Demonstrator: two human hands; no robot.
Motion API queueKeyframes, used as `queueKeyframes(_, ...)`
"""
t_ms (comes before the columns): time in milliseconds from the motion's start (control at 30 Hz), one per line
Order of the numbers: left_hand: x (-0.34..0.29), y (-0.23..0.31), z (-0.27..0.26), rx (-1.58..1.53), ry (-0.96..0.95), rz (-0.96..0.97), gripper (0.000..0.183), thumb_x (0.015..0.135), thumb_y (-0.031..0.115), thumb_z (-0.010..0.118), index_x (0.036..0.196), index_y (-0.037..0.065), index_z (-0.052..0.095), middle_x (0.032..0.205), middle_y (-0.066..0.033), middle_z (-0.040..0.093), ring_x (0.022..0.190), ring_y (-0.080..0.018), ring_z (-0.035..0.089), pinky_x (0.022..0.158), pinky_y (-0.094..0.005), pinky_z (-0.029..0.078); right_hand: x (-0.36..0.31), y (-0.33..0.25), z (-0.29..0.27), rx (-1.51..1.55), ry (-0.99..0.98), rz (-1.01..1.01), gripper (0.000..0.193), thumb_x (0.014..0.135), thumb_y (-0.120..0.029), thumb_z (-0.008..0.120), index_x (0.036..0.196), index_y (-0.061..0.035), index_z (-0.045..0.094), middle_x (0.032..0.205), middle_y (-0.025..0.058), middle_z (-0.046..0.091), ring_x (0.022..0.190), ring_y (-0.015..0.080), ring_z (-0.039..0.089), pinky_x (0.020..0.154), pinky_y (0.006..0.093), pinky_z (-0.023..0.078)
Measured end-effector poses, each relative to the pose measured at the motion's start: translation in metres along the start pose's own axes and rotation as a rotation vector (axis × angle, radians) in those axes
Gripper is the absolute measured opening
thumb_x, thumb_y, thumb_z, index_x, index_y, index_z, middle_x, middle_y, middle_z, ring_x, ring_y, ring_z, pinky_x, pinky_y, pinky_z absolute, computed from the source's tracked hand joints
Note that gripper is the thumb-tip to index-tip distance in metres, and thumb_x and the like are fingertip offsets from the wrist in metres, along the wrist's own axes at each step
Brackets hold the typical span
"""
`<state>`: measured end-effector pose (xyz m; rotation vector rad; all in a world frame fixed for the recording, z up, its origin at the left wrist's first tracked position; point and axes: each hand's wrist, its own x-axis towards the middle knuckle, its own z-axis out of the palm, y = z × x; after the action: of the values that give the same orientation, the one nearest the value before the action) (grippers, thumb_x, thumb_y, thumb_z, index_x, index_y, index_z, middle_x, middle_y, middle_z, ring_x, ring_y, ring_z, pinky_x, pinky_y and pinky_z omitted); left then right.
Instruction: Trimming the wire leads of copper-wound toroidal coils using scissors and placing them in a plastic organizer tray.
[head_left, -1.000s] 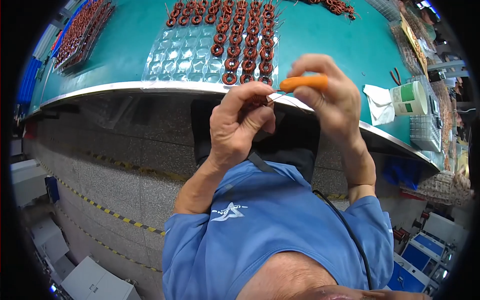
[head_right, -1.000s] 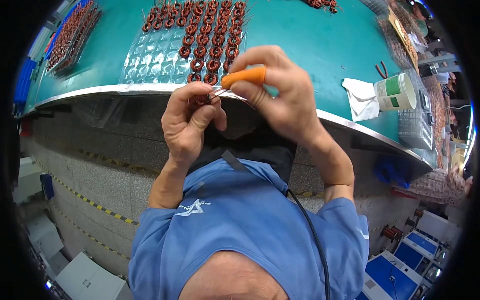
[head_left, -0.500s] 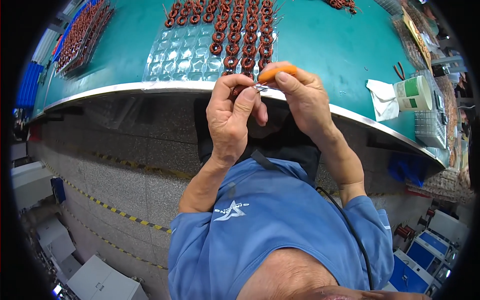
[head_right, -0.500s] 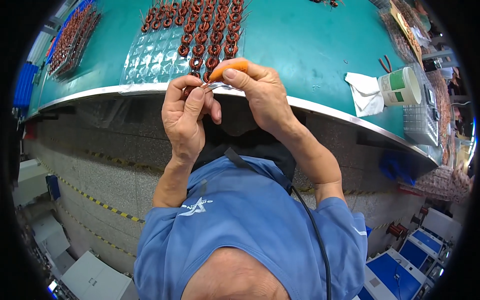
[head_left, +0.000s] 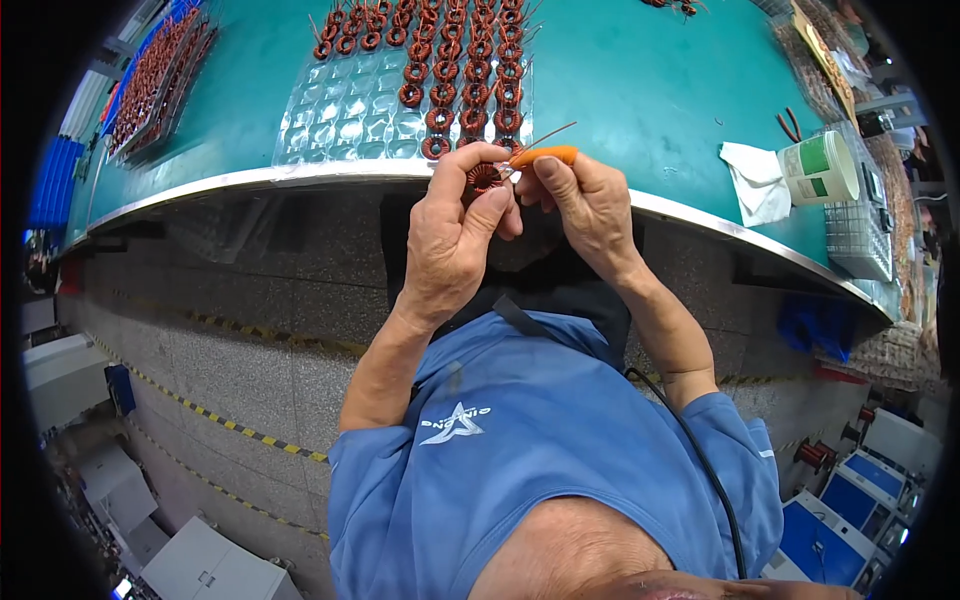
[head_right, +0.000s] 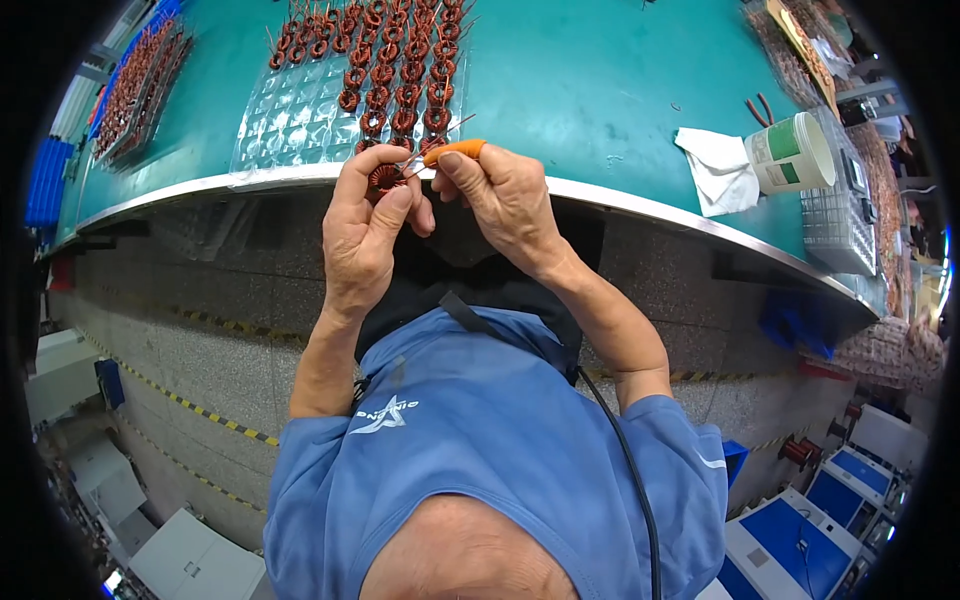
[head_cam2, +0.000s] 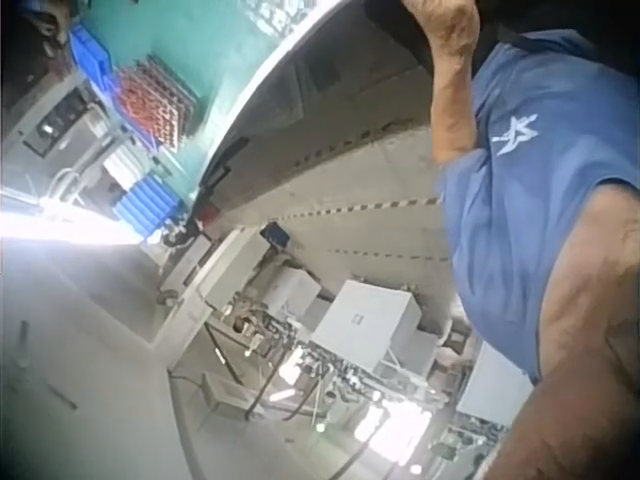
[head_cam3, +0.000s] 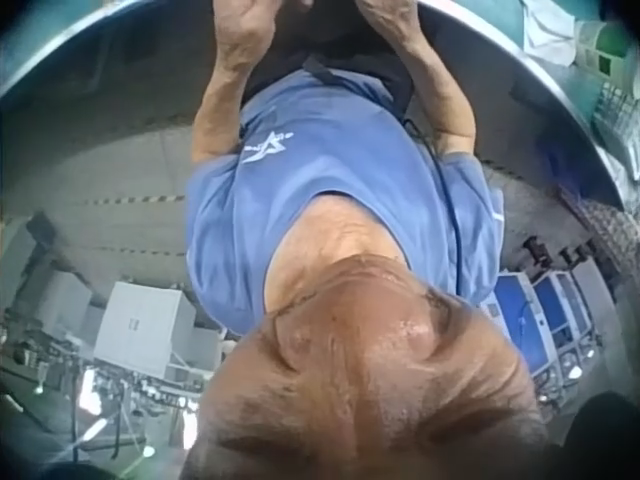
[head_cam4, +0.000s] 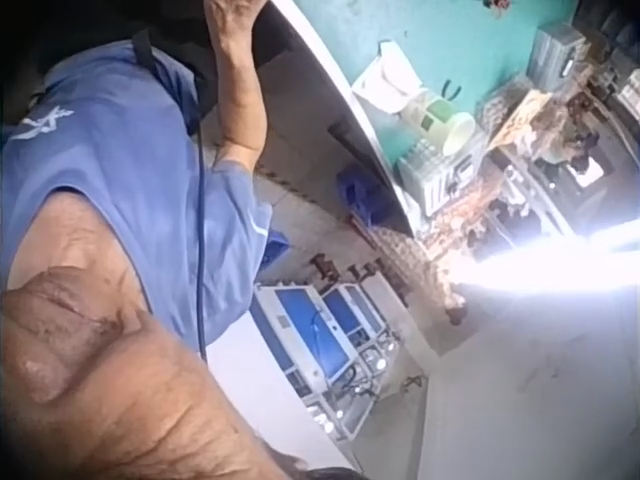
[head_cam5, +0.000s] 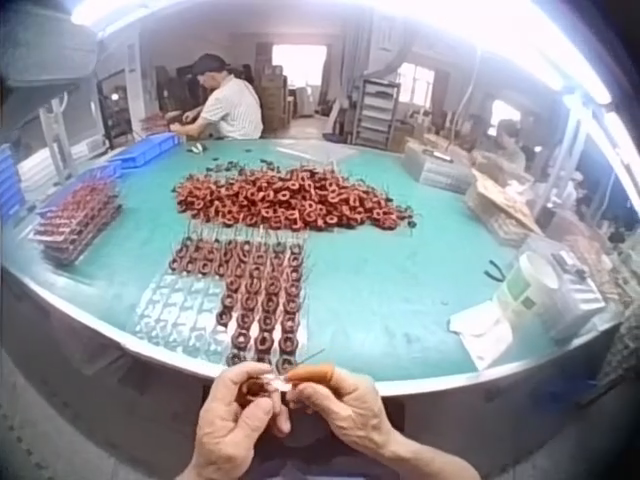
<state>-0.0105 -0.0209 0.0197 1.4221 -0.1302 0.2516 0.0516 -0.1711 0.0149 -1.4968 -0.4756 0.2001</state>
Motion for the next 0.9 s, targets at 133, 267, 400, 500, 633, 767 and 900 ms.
queueKeyframes(133,-0.001,-0.002,-0.007,0.159,0.019,-0.025,0.027,0.097,0.012,0.051,0.120,-0.002,0.044,0.083,-0.0051,0.055,0.068,-0.0112,0.055,0.064,-0.0235,0.046,-0.003,-0.029,0.007,-0.374,0.113,-0.250,0.032,0.098,-0.025,0.053,0.088,0.0026,0.065,0.065,0.0059,0.063,0.054,0.0114,0.059,0.048,0.0249,0.046)
queueKeyframes(267,-0.005,-0.005,0.000,0.038,0.049,0.061,0.020,0.096,0.008,0.052,0.114,0.001,0.050,0.071,-0.0028,0.056,0.063,-0.0082,0.055,0.059,-0.0223,0.045,0.004,-0.016,-0.009,0.140,0.051,0.132,0.033,0.098,-0.027,0.053,0.089,0.0004,0.068,0.062,0.0000,0.059,0.052,0.0053,0.052,0.047,0.0179,0.039)
queueKeyframes(400,-0.010,-0.003,-0.002,-0.093,0.005,0.010,0.022,0.097,0.011,0.052,0.115,-0.001,0.049,0.074,-0.0031,0.056,0.064,-0.0087,0.058,0.060,-0.0219,0.047,0.003,-0.008,-0.009,0.150,0.018,0.085,0.030,0.095,-0.028,0.058,0.098,0.0008,0.066,0.066,0.0005,0.059,0.057,0.0054,0.053,0.050,0.0180,0.040)
queueKeyframes(500,-0.012,-0.004,-0.008,-0.187,-0.058,-0.120,0.028,0.098,0.020,0.052,0.115,-0.001,0.049,0.070,-0.0027,0.056,0.059,-0.0088,0.057,0.055,-0.0213,0.046,0.006,-0.007,-0.004,0.283,0.069,-0.023,0.027,0.093,-0.023,0.062,0.107,0.0005,0.063,0.074,0.0021,0.060,0.061,0.0057,0.054,0.051,0.0169,0.039)
queueKeyframes(633,-0.009,-0.013,-0.018,-0.010,-0.095,-0.190,0.043,0.100,0.040,0.045,0.104,-0.001,0.056,0.060,-0.0013,0.053,0.051,-0.0075,0.054,0.046,-0.0207,0.041,0.001,0.003,-0.018,0.221,-0.057,0.150,0.028,0.093,-0.028,0.063,0.097,-0.0002,0.066,0.064,0.0014,0.058,0.051,0.0056,0.052,0.045,0.0171,0.036)
queueKeyframes(767,-0.009,-0.012,-0.010,0.013,-0.021,-0.143,0.044,0.100,0.043,0.043,0.105,0.002,0.058,0.059,0.0005,0.052,0.050,-0.0064,0.052,0.044,-0.0197,0.039,0.000,0.011,-0.018,0.177,-0.029,0.249,0.029,0.093,-0.029,0.062,0.096,-0.0009,0.066,0.062,0.0007,0.057,0.048,0.0051,0.051,0.042,0.0167,0.033)
queueKeyframes(900,-0.011,-0.012,-0.010,0.005,-0.018,-0.219,0.039,0.101,0.038,0.043,0.107,0.002,0.057,0.055,0.0002,0.049,0.044,-0.0051,0.045,0.041,-0.0194,0.034,-0.002,0.006,-0.008,0.141,0.038,0.203,0.029,0.093,-0.027,0.062,0.106,-0.0011,0.064,0.063,0.0011,0.057,0.047,0.0040,0.049,0.041,0.0156,0.034)
